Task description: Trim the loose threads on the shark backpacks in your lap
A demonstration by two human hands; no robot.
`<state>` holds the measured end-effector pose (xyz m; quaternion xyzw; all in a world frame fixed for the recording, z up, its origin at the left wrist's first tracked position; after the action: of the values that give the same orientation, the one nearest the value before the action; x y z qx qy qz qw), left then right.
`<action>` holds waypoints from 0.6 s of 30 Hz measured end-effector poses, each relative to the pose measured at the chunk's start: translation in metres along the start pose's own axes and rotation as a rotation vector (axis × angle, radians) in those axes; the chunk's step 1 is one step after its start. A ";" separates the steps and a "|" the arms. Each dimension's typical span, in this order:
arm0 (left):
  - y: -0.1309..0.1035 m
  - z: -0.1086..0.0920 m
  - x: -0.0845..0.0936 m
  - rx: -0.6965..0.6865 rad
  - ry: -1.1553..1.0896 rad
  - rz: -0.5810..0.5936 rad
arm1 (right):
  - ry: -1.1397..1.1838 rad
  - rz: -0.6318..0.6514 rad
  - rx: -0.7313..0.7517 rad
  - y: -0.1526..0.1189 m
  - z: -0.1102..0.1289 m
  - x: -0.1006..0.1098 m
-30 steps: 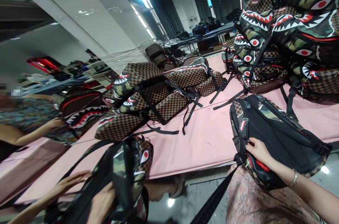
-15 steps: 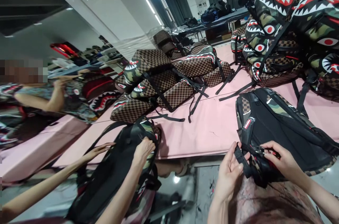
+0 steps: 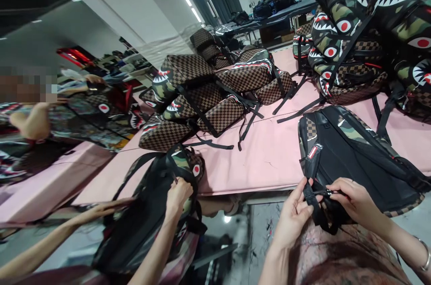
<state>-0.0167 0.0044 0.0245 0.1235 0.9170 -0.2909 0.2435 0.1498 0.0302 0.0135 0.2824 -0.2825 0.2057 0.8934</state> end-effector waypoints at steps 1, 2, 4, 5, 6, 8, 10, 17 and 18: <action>0.001 0.001 0.000 -0.002 0.005 0.000 | 0.028 0.014 -0.004 0.000 0.002 0.000; 0.003 0.002 -0.001 -0.005 0.013 0.004 | 0.049 0.033 -0.004 0.000 0.004 0.000; 0.006 0.005 -0.003 -0.011 0.036 0.016 | 0.060 0.064 0.007 0.002 0.008 -0.001; 0.007 0.006 -0.004 -0.011 0.047 0.021 | 0.047 0.064 0.014 0.004 0.009 -0.001; 0.007 0.007 -0.004 -0.009 0.055 0.027 | 0.027 0.054 0.019 0.005 0.010 -0.001; 0.007 0.007 -0.003 -0.005 0.053 0.047 | 0.005 0.023 0.024 0.007 0.010 0.000; 0.005 0.005 -0.002 -0.013 0.027 0.104 | 0.031 -0.023 -0.006 0.007 0.007 0.002; 0.006 -0.001 0.005 -0.061 0.009 -0.005 | 0.214 -0.204 -0.249 -0.014 -0.010 0.013; 0.008 0.001 0.005 -0.044 0.038 -0.047 | 0.204 -0.222 -0.219 -0.017 -0.009 0.015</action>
<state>-0.0176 0.0108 0.0171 0.1020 0.9303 -0.2737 0.2218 0.1733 0.0264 0.0101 0.1906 -0.1783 0.1013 0.9600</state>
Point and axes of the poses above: each hand's wrist, its own y-axis towards the middle knuckle, its own x-axis out of the back of the hand, z = x × y, the point moved 4 cm from there along y, towards the middle knuckle, and after that the axes turned 11 degrees about x, right-handed, at the moved point
